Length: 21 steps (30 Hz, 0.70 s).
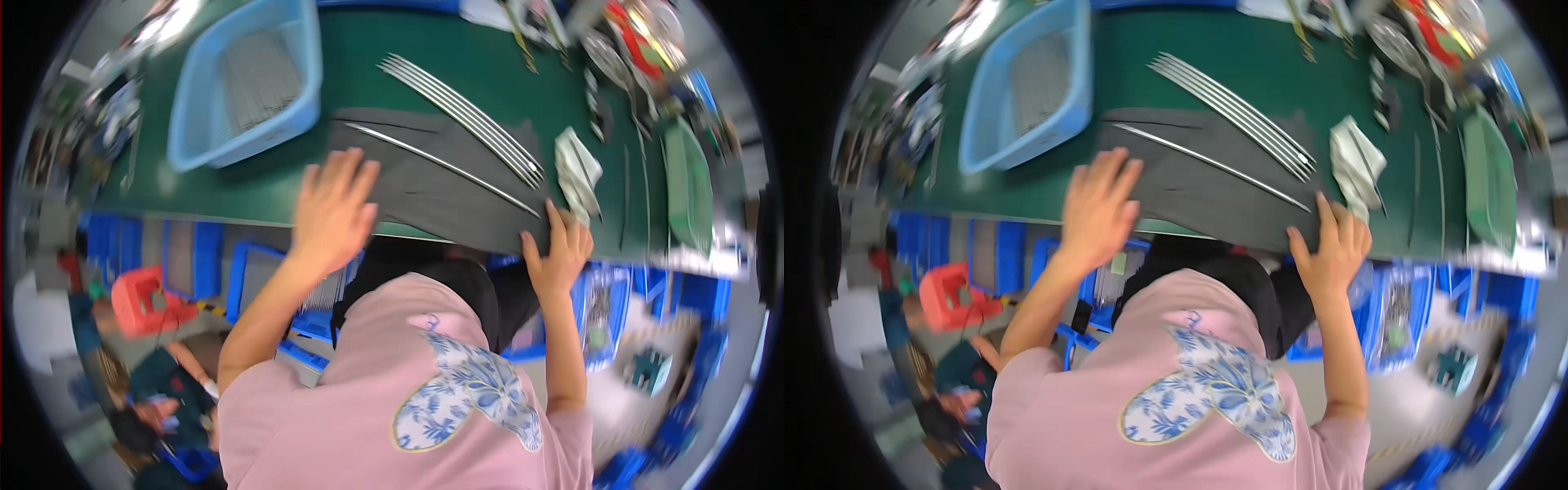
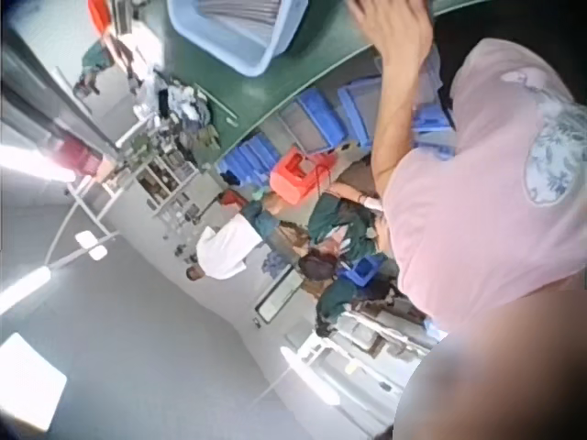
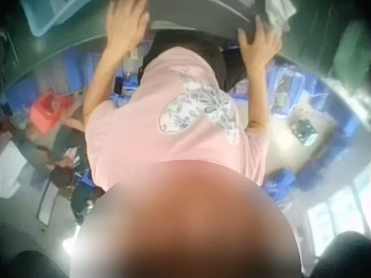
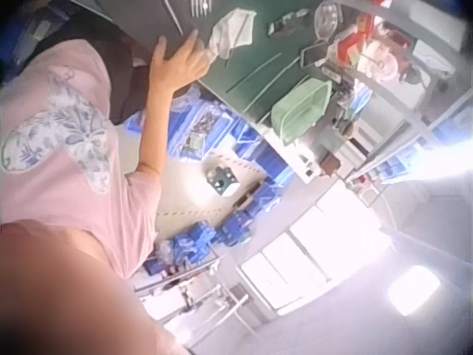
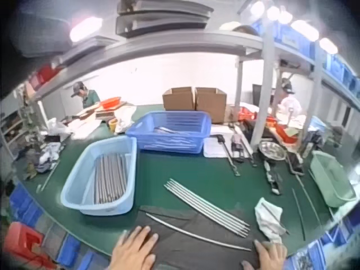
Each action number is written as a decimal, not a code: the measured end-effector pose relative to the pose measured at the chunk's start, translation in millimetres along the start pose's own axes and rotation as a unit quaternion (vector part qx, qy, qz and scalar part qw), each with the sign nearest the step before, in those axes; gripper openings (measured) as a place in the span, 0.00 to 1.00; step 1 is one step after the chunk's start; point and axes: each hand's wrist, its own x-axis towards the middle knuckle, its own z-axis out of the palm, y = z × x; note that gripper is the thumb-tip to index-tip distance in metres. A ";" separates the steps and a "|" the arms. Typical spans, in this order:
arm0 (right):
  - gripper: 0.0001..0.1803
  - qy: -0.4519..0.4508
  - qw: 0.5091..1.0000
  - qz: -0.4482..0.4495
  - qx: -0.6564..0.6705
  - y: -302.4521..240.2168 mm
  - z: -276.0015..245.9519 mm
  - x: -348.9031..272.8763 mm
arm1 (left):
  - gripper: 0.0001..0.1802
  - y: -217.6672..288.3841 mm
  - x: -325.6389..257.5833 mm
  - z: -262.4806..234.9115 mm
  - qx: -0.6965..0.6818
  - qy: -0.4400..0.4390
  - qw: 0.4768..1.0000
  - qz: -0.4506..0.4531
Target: Use a metal file to deburr and smooth the ends of metal rods at a workbench.
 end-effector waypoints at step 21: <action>0.09 -0.082 0.971 0.210 -0.079 73.0 -14.0 60.5 | 0.03 79.1 122.0 18.3 -0.131 -0.001 0.916 0.380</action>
